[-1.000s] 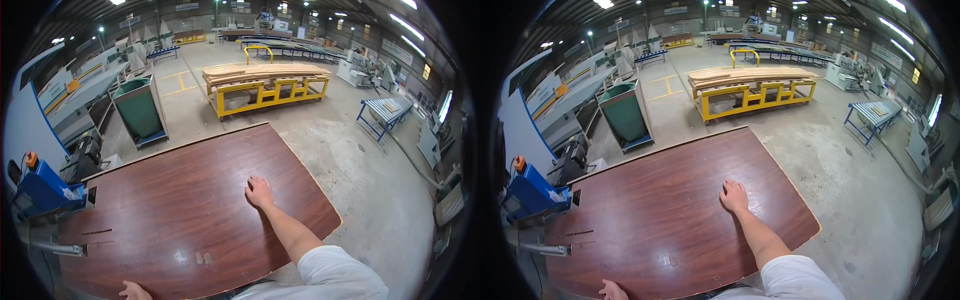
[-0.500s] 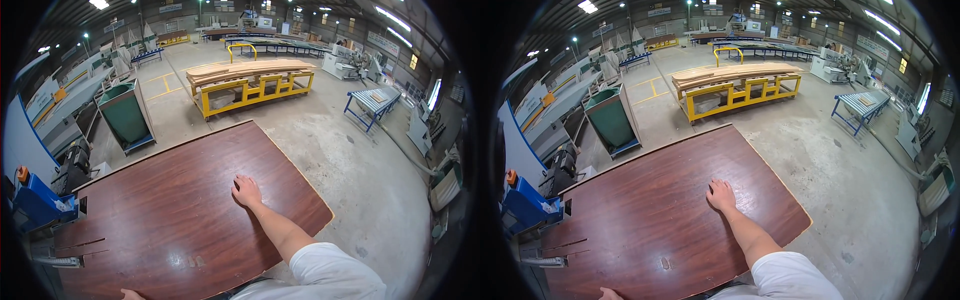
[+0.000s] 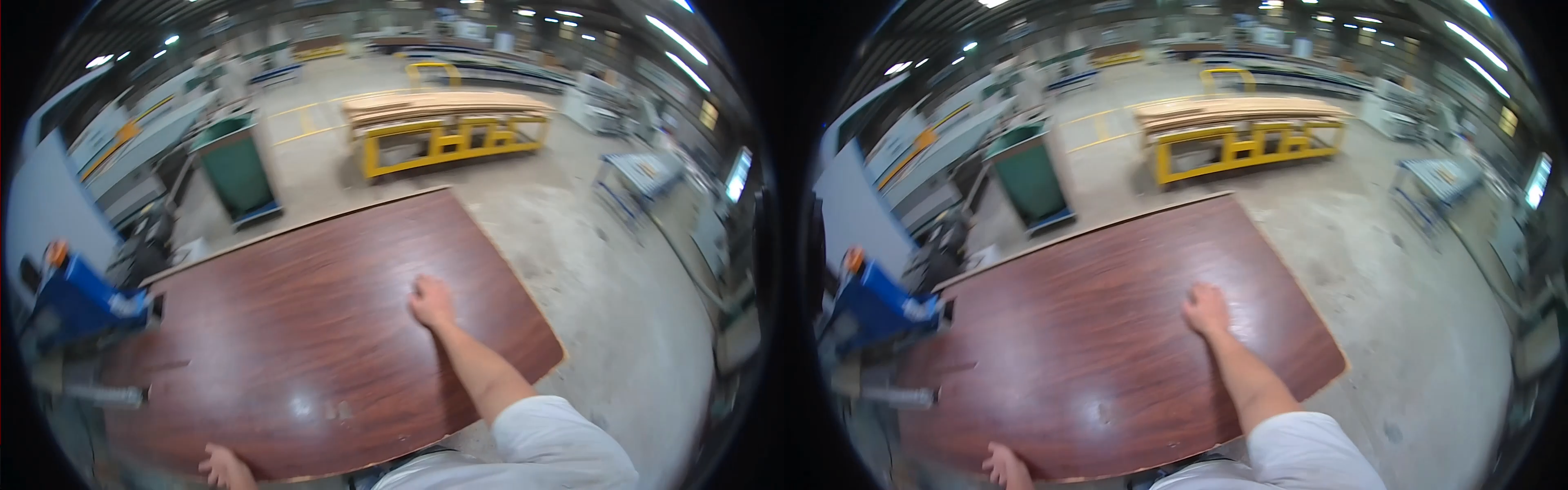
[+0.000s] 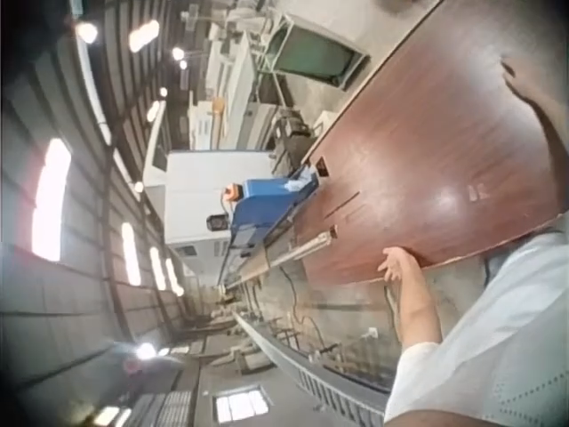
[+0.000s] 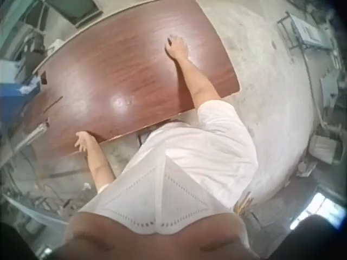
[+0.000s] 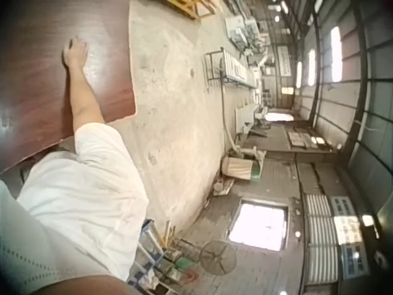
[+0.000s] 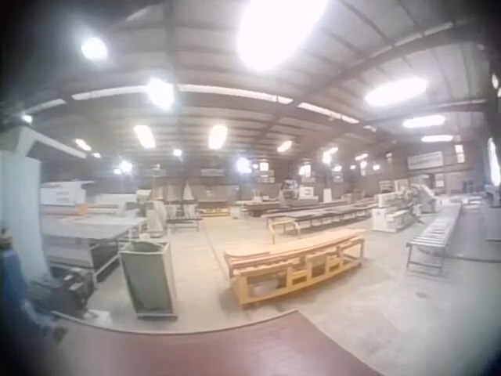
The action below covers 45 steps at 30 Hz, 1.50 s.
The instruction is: Moving and placing wooden panels onto a conveyor belt or storage area in a furniture factory.
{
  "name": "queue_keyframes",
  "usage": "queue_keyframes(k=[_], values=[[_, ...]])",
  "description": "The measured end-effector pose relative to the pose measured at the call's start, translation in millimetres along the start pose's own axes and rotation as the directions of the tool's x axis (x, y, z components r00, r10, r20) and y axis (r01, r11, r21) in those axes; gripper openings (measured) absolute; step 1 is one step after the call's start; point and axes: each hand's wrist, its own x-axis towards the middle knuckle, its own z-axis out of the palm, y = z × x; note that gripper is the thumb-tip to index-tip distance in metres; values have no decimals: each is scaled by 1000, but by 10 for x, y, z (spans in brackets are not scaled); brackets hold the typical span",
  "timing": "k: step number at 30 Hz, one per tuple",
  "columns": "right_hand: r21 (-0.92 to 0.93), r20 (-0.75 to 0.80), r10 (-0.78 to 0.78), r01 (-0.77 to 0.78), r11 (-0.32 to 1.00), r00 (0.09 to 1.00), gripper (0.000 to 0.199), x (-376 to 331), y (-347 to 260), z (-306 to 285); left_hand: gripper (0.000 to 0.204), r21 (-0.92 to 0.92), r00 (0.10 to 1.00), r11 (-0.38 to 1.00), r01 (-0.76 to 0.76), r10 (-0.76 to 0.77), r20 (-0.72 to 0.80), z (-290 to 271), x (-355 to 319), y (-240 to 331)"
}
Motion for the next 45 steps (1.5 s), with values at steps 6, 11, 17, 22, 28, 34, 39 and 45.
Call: queue_keyframes(k=[6, 11, 17, 22, 28, 34, 39, 45], values=[[-74, -75, -59, 53, 996, 995, 39, -74, -94, -113, 76, -14, 995, 1000, -25, 26, 94, -329, -332, 205], [-98, -98, -142, 133, 986, 985, 40, -71, 71, -10, 78, 22, 997, 999, 34, -35, 72, -186, -178, 194], [-137, -39, -159, 153, 979, 986, 40, -30, 42, 117, 78, 30, 995, 997, 65, -67, 72, -251, -110, 108], [-120, -60, -167, 159, 980, 984, 41, -31, 72, 85, 78, 9, 995, 999, 54, -54, 85, -253, -135, 126], [-130, -65, -163, 153, 980, 985, 41, -32, 55, 95, 78, 13, 995, 999, 49, -50, 82, -240, -125, 129], [-126, -68, -157, 147, 981, 985, 40, -25, 104, 111, 78, 16, 995, 999, 41, -42, 90, -284, -148, 132], [-125, -66, -157, 148, 981, 985, 40, -33, 71, 104, 79, 9, 996, 999, 34, -35, 80, -247, -129, 103], [-120, -71, -160, 151, 981, 984, 39, -34, 79, 96, 78, 23, 995, 999, 36, -38, 87, -270, -139, 124]])
